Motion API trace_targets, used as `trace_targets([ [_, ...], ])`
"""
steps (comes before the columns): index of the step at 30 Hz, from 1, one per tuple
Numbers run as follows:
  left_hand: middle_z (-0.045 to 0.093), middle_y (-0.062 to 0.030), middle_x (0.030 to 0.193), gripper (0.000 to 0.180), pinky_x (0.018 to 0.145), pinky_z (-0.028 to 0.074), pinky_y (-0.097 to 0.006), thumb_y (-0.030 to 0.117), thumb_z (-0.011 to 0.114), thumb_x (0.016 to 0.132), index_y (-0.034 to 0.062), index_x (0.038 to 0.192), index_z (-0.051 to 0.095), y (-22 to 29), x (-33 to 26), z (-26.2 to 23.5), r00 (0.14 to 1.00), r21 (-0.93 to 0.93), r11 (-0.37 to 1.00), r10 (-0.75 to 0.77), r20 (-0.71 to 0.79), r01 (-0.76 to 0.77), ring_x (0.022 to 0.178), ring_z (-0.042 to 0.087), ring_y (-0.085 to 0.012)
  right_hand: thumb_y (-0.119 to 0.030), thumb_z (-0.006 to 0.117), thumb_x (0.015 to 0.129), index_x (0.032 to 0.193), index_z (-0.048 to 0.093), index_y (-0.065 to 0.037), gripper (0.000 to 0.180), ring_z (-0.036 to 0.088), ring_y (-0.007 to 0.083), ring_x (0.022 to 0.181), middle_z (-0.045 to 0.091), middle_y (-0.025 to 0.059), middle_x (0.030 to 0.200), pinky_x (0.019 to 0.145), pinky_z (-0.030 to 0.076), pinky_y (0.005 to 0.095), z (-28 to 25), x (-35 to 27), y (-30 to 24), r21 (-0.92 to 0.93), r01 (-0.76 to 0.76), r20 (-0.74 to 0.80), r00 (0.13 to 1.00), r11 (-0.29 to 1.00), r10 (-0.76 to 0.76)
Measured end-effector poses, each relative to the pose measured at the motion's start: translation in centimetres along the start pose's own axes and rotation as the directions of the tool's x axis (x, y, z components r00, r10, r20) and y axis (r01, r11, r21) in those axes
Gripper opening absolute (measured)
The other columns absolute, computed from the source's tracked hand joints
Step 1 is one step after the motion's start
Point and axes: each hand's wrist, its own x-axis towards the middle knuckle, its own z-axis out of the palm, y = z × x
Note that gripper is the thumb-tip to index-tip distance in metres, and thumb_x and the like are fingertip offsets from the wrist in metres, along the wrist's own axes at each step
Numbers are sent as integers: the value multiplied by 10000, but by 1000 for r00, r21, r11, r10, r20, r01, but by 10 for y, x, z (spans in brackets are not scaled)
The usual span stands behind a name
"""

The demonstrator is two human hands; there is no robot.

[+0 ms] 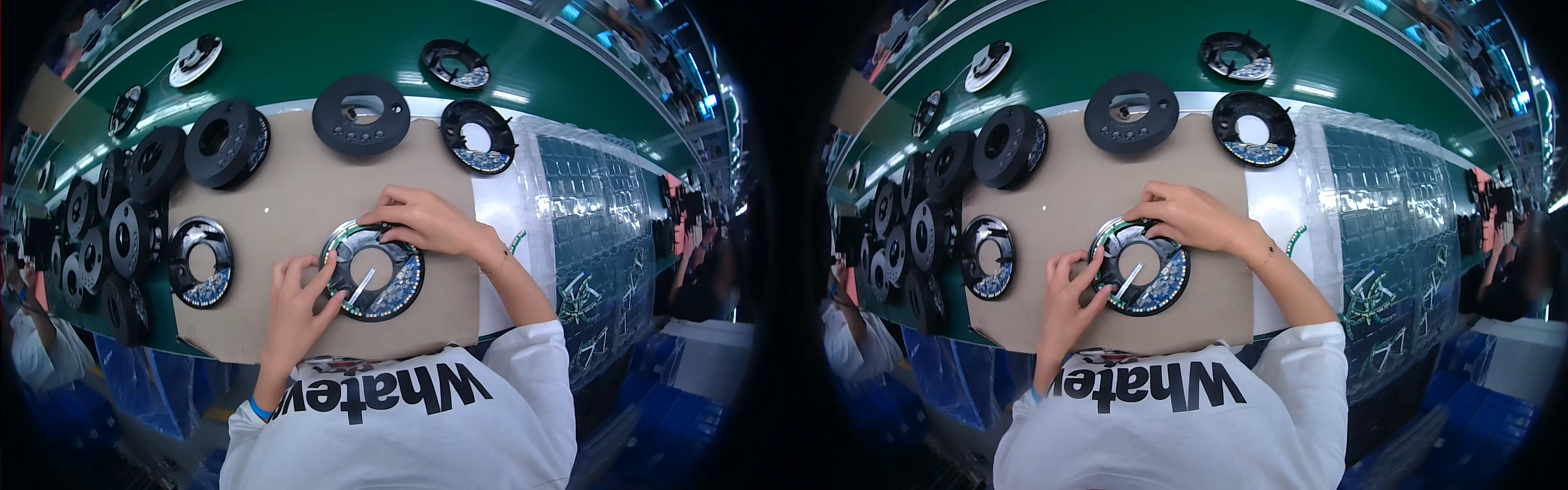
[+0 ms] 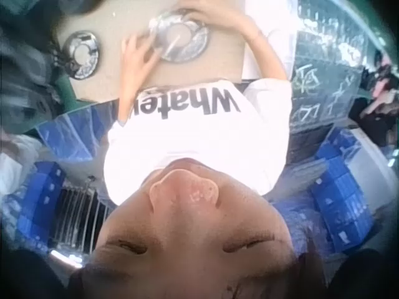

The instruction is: The person assembles LED circuit board strips, wiring harnesses, and plastic covers into circular plastic housings by hand.

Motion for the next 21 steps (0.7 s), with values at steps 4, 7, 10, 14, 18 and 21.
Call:
trace_targets([
  [4, 519, -109, 1072, 506, 882, 388, -391, 135, 685, 733, 120, 1226, 572, -3, -1, 3, 1000, 8, 1000, -21, -12, 21, 1014, 436, -303, -115, 654, 774, 1025, 647, -85, 253, 570, 220, 741, 563, 86, 853, 653, 459, 332, -33, 10, 9, -131, 68, -129, 988, 989, -85],
  [7, 521, -112, 1078, 499, 887, 386, -392, 131, 679, 741, 130, 1229, 572, -1, -4, 3, 998, -6, 999, -52, -38, 52, 1019, 436, -302, -49, 622, 782, 1002, 655, -84, 225, 538, 183, 657, 581, 80, 802, 614, 449, 299, -77, 25, 18, -121, -43, -403, 915, 992, -10],
  [10, 524, -111, 1092, 479, 891, 386, -389, 106, 660, 749, 132, 1220, 579, 0, -5, 4, 996, -31, 998, -58, -69, 56, 1024, 440, -298, -55, 629, 770, 1029, 647, -101, 263, 546, 201, 714, 588, 76, 871, 667, 458, 308, -99, 29, 57, -349, -221, -563, 826, 911, -15],
  [14, 529, -109, 1103, 444, 898, 388, -374, 79, 635, 752, 126, 1192, 597, -3, -4, 10, 990, -105, 992, -75, -120, 63, 1030, 467, -283, -198, 708, 719, 1192, 550, -156, 500, 554, 264, 965, 585, 87, 1014, 810, 444, 404, -105, 50, 97, -599, -479, -560, 823, 642, 92],
  [18, 543, -102, 1100, 412, 884, 398, -366, 76, 630, 751, 124, 1160, 614, -11, -5, 16, 986, -80, 997, -31, -166, 18, 1019, 497, -268, -149, 708, 698, 1216, 523, -166, 551, 585, 278, 952, 604, 107, 982, 776, 441, 413, -93, 85, 129, -698, -525, -497, 845, 487, 198],
  [21, 564, -92, 1094, 382, 864, 408, -359, 74, 626, 752, 121, 1131, 629, -11, -8, 17, 979, -72, 997, -17, -202, 3, 995, 520, -258, -128, 692, 706, 1214, 525, -171, 537, 608, 271, 906, 621, 117, 940, 753, 456, 421, -87, 94, 139, -658, -505, -518, 842, 558, 152],
])
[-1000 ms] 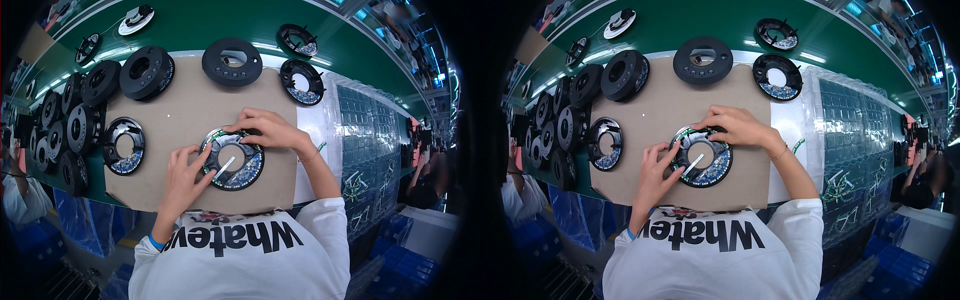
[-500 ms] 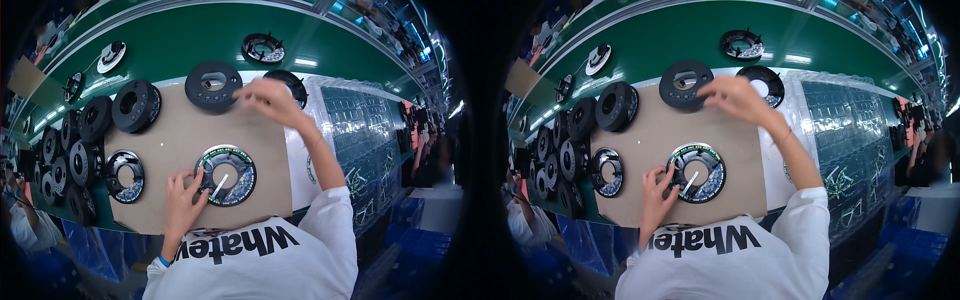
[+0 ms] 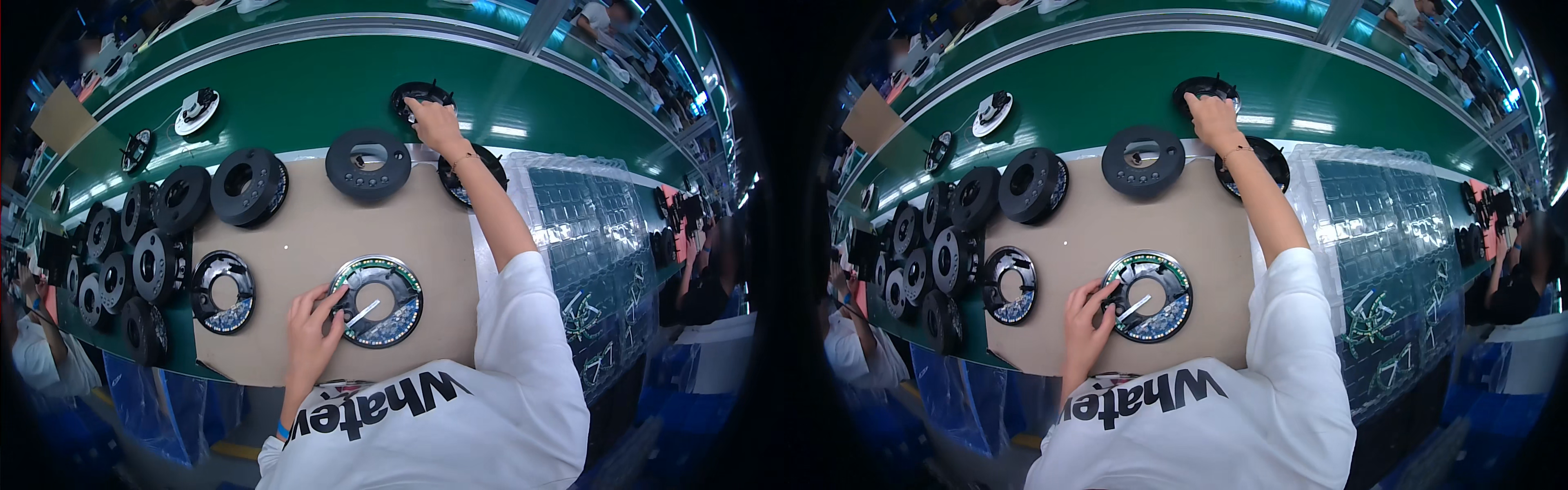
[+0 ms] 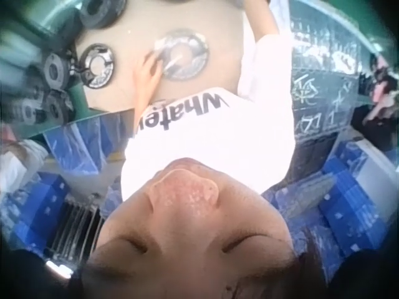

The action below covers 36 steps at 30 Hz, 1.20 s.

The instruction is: The person assembles LED circuit board strips, wiring harnesses, and plastic covers into circular plastic housings by hand.

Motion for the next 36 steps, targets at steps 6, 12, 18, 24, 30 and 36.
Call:
trace_targets([
  [6, 586, -95, 1080, 305, 842, 421, -360, 55, 612, 757, 103, 1055, 652, -2, -1, 5, 999, -70, 997, -9, -41, 7, 962, 543, -260, -127, 583, 852, 1184, 553, -95, 335, 593, 208, 927, 632, 50, 1011, 833, 452, 399, -38, 1, 39, 752, -216, 6, 947, 622, 322],
  [12, 597, -107, 1112, 282, 804, 438, -354, -19, 575, 739, 74, 996, 647, -4, 3, 1, 997, -181, 984, -18, -68, 6, 905, 554, -272, -182, 435, 955, 1379, 328, -103, 445, 400, 215, 1229, 410, 101, 1348, 1044, 296, 476, -129, -119, 6, 852, 58, 191, 891, -520, 412],
  [18, 608, -104, 1121, 284, 800, 440, -351, -25, 566, 744, 73, 998, 648, -6, 3, 2, 998, -160, 986, 39, -50, -47, 886, 557, -267, -174, 360, 978, 1334, 379, -62, 374, 440, 250, 1202, 450, 131, 1302, 1023, 333, 481, -96, -151, 0, 724, 71, 450, 705, -686, 548],
  [24, 610, -96, 1108, 260, 824, 434, -348, 20, 569, 784, 86, 1023, 646, -1, -1, 0, 998, -148, 989, -17, -57, 8, 929, 560, -263, -157, 353, 976, 1298, 405, -15, 356, 426, 299, 1218, 440, 204, 1301, 1051, 312, 469, -78, -145, 7, 741, 83, 515, 567, -667, 643],
  [30, 606, -92, 1099, 248, 827, 435, -350, 25, 567, 790, 85, 1018, 644, -3, 1, 1, 997, -146, 989, -2, -72, -8, 946, 558, -263, -43, 451, 918, 1176, 460, 62, 278, 430, 299, 1201, 483, 196, 1215, 1056, 330, 447, -94, -155, 12, 707, 57, 556, 571, -705, 604],
  [36, 607, -96, 1095, 263, 827, 435, -356, 14, 583, 771, 84, 1016, 646, -5, -3, 2, 996, -148, 989, 6, -90, -19, 944, 561, -266, -53, 525, 874, 1226, 388, 53, 393, 374, 351, 1236, 394, 250, 1275, 1081, 294, 466, -93, -177, 28, 703, 14, 527, 661, -711, 534],
])
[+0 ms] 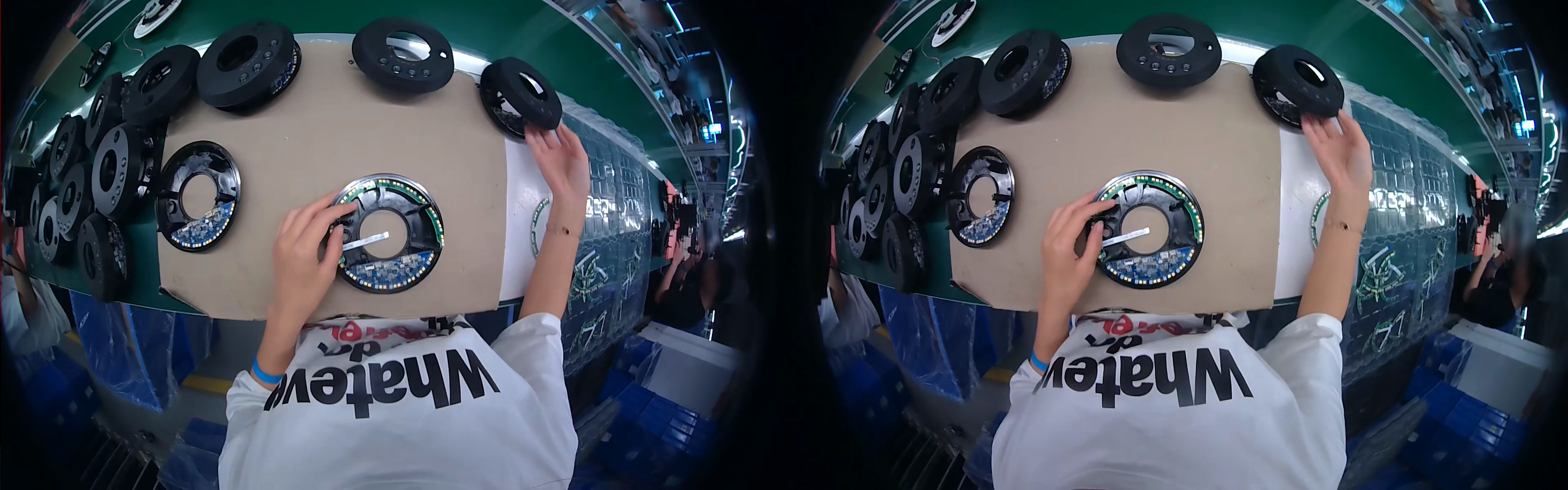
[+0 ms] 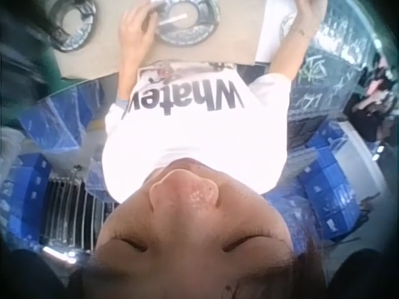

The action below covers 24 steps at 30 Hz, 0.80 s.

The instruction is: The person assembles LED circuit board strips, wiring harnesses, and plastic covers into circular plastic housings by hand.

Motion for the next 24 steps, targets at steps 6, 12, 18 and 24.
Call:
trace_targets([
  [6, 620, -94, 1085, 296, 809, 440, -346, -2, 591, 754, 94, 1029, 646, 4, 1, -2, 1000, 4, 1000, -24, -13, 24, 910, 571, -265, -107, 567, 857, 1351, 297, -79, 564, 492, 234, 1040, 468, 160, 1198, 893, 409, 380, -11, -40, 7, -702, 252, 20, 942, 666, -334],
  [12, 636, -114, 1037, 246, 760, 461, -347, -56, 568, 749, 38, 973, 534, -1, 13, -12, 988, -73, 997, 27, 152, -16, 838, 589, -285, -15, 632, 684, 965, 643, -87, 290, 437, 264, 1066, 517, 92, 1136, 883, 387, 352, 67, -91, 48, -483, 875, 819, 450, 6, 357],
  [18, 608, -165, 882, 389, 699, 475, -386, -71, 607, 734, 32, 1022, 367, -12, 39, -21, 954, -247, 967, 15, 300, 62, 832, 599, -379, -102, 637, 666, 841, 666, -190, 198, 385, 393, 1059, 430, 86, 1232, 915, 371, 439, 117, -112, 113, 7, 998, 710, -47, 60, 703],
  [24, 607, -151, 870, 434, 694, 463, -399, -18, 658, 732, 74, 1036, 362, -24, 56, -29, 913, -281, 959, 146, 381, -37, 827, 599, -379, -106, 638, 681, 778, 651, -154, 109, 274, 367, 1119, 380, 58, 1260, 933, 352, 449, 106, -111, 134, 107, 994, 793, -97, 20, 602],
])
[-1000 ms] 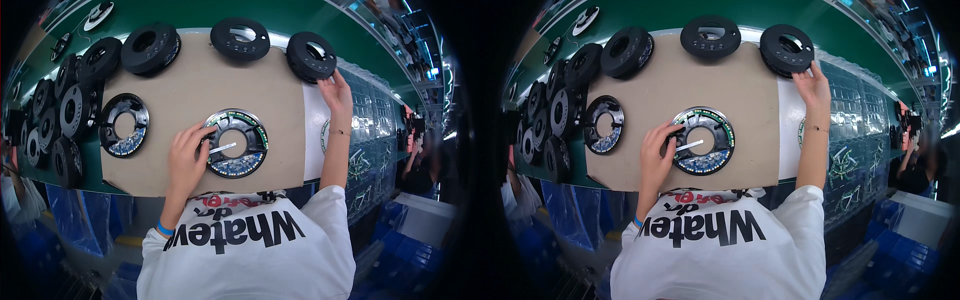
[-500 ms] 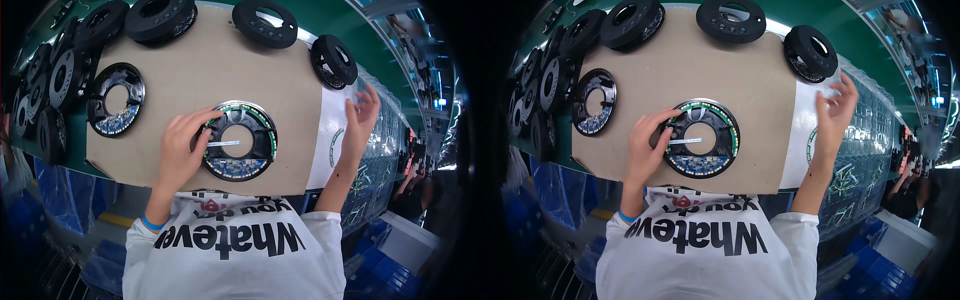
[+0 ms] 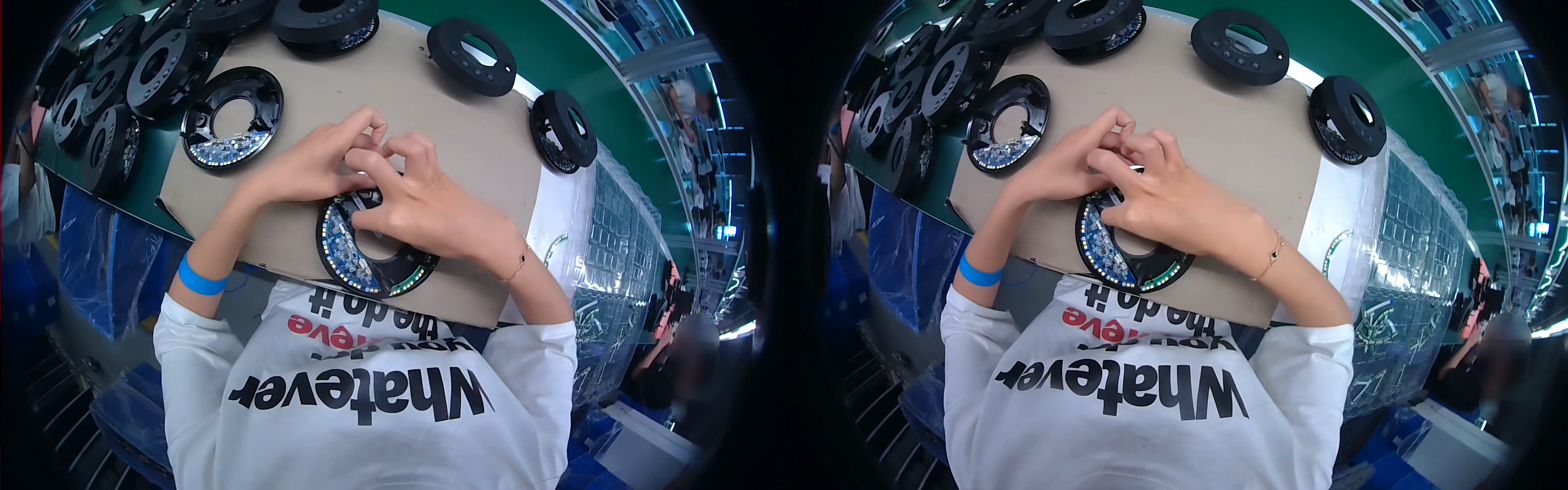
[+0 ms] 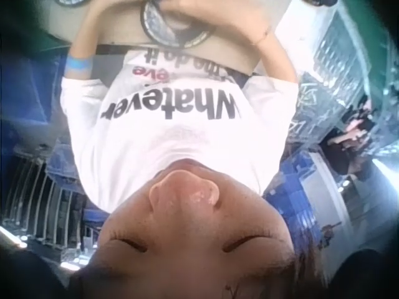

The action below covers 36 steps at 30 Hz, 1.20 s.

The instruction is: The person assembles LED circuit board strips, wiring harnesses, and plastic covers into circular plastic housings by hand.

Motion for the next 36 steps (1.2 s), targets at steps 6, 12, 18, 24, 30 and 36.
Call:
trace_targets([
  [6, 638, -106, 877, 439, 753, 467, -286, -87, 601, 700, 67, 1025, 350, -2, 1, -2, 981, -178, 969, -148, 125, 169, 808, 572, -161, -97, 666, 676, 802, 637, -119, 132, 404, 281, 1034, 567, 22, 1007, 905, 334, 405, 11, 1, 8, 42, 28, -112, 993, 999, -23],
  [12, 624, -156, 1031, 391, 869, 453, -304, -63, 488, 814, 62, 1165, 370, 13, -18, -6, 964, -148, 956, -238, 116, 254, 945, 582, -168, -82, 671, 725, 858, 610, -95, 148, 504, 205, 834, 584, 8, 742, 835, 339, 389, 36, 0, 12, 418, 11, -267, 957, 909, 111],
  [18, 370, -250, 1331, 619, 1063, 273, -376, -135, 357, 736, 30, 1311, 198, 31, -65, 56, 861, -386, 916, -282, -423, 110, 1281, 370, -295, -86, 634, 767, 952, 582, -84, 192, 530, 210, 786, 598, 31, 764, 798, 369, 356, 40, 2, 13, 398, 14, -308, 944, 917, 119],
  [24, 332, -280, 1334, 615, 1024, 302, -390, -141, 414, 744, -1, 1261, 112, 31, -57, 83, 831, 25, 989, -106, -546, 143, 1215, 417, -342, -86, 615, 752, 945, 589, -87, 194, 536, 208, 786, 603, 23, 763, 803, 380, 363, 39, 0, 10, 372, -10, -329, 934, 928, 142],
  [30, 297, -301, 1347, 611, 987, 351, -409, -165, 365, 713, 19, 1230, 97, 15, -55, 83, 810, 94, 994, 9, -586, 57, 1162, 452, -357, -76, 619, 690, 870, 615, -126, 186, 519, 194, 868, 610, -24, 746, 829, 377, 359, 40, 3, 8, 392, 48, -418, 899, 919, 131],
  [36, 203, -379, 1375, 595, 966, 370, -420, -192, 318, 686, 67, 1190, 136, 17, -53, 80, 847, 102, 995, 50, -530, 6, 1162, 456, -367, -67, 623, 666, 863, 611, -127, 206, 510, 192, 891, 613, -30, 745, 838, 378, 371, 41, 2, 10, 403, 71, -412, 905, 913, 111],
])
